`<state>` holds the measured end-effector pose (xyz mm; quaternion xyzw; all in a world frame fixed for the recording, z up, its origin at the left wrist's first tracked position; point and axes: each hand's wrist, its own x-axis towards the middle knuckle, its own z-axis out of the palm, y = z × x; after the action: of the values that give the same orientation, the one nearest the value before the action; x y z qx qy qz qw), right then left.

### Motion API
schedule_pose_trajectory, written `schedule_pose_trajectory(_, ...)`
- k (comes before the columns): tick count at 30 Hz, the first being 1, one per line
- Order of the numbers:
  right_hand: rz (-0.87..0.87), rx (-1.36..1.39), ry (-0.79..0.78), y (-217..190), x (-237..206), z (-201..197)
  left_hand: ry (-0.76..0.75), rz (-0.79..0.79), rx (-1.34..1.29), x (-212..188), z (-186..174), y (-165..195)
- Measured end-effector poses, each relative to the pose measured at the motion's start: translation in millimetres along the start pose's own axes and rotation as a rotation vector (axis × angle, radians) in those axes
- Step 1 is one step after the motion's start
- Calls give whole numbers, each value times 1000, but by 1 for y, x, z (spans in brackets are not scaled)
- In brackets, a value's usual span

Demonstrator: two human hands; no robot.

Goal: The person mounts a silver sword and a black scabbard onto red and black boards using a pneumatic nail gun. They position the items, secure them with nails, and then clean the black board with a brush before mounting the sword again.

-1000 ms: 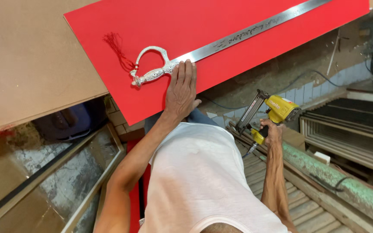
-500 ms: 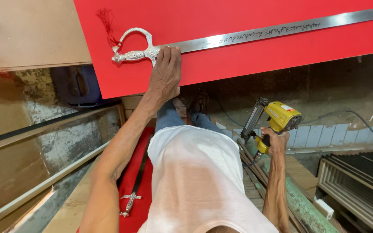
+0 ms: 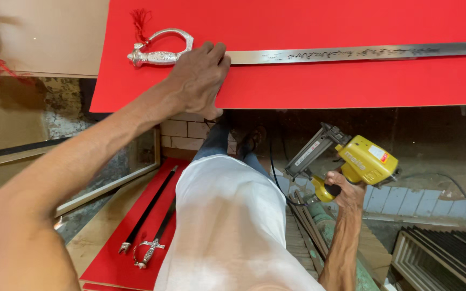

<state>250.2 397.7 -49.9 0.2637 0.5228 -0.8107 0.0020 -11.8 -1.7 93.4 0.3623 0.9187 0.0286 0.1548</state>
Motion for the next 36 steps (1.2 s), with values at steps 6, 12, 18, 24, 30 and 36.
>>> schedule_pose_trajectory(6,58,259,-167,-1,39,60,-92,83,-98,18,-73,-36)
schedule_pose_trajectory(12,131,463,-346,28,74,131,-137,160,-150,35,-107,-52)
schedule_pose_trajectory(18,186,437,-453,55,96,178,-270,91,-157,46,-129,-52)
schedule_pose_trajectory(24,210,611,-660,73,107,201,-337,58,-205,55,-150,-52)
schedule_pose_trajectory(30,76,473,-562,66,107,219,-328,67,-248,58,-151,-58)
schedule_pose_trajectory(36,250,462,-445,68,108,226,-400,60,-176,58,-146,-64)
